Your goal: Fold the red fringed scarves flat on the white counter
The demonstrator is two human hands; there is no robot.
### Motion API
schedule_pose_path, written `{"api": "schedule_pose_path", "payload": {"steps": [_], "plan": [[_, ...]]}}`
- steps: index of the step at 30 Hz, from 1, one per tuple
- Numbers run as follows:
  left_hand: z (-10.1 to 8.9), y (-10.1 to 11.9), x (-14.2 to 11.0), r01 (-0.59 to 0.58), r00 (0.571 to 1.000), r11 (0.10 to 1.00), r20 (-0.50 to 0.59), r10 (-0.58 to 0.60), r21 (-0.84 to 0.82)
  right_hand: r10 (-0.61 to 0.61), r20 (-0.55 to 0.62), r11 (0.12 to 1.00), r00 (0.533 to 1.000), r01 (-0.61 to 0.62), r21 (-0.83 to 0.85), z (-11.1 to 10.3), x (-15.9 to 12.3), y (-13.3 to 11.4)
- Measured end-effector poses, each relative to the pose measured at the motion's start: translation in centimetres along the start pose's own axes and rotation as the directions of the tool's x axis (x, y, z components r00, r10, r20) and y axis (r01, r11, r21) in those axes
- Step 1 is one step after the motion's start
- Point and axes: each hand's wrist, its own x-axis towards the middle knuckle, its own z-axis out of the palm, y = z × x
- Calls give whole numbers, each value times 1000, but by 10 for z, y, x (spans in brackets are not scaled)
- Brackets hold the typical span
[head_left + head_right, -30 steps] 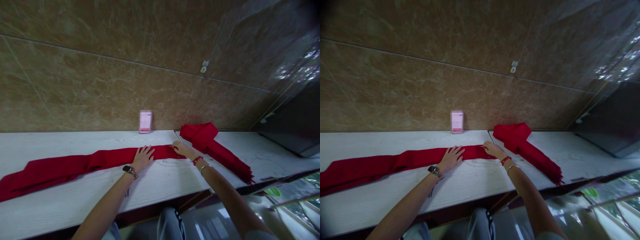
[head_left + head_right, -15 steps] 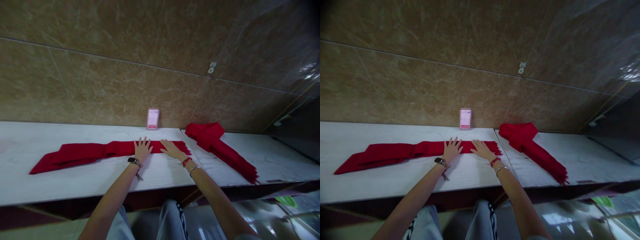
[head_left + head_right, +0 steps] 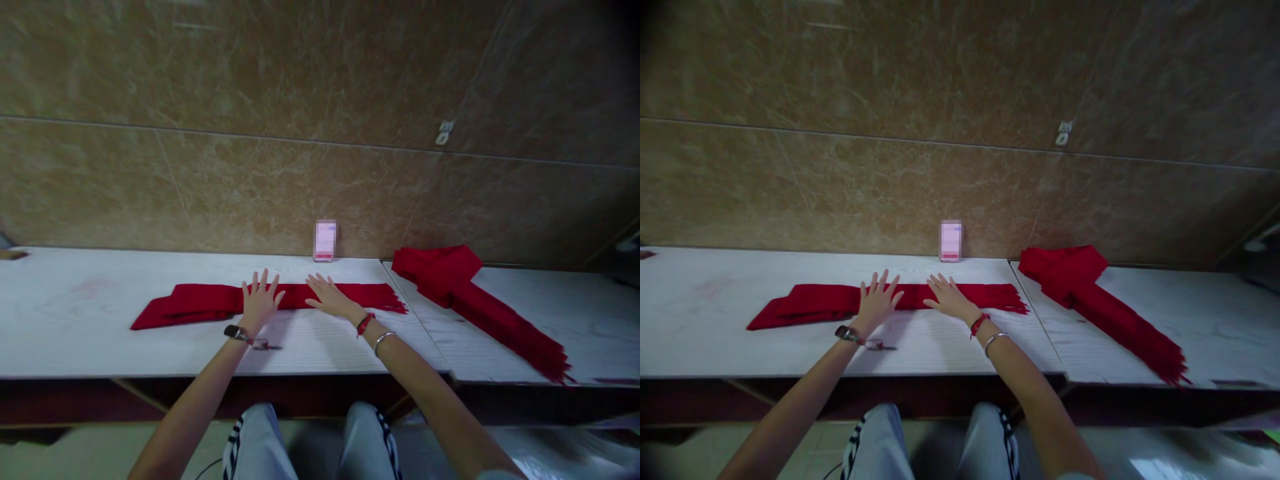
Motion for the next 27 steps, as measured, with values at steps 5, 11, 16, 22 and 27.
{"api": "schedule_pose_path", "payload": {"steps": [5,11,16,22,27], "plan": [[-16,-105,-21,351,935,935,-71,-348,43,-17,34,1000,999,17,3,21,21,-27],[-10,-211,-53,486,869,840,236,-435,-240,-26,22,999,999,27,-38,26,-17,-10],[-7,-232,-56,272,936,933,288,-200,-235,7,55,999,998,-4,-53,20,-47,4],[-6,-230,-46,90,922,978,387,-11,-187,-98,31,994,995,100,-39,9,-32,-13],[-6,-236,-47,-65,947,972,295,131,-224,-141,106,990,984,139,26,17,-14,-30]]}}
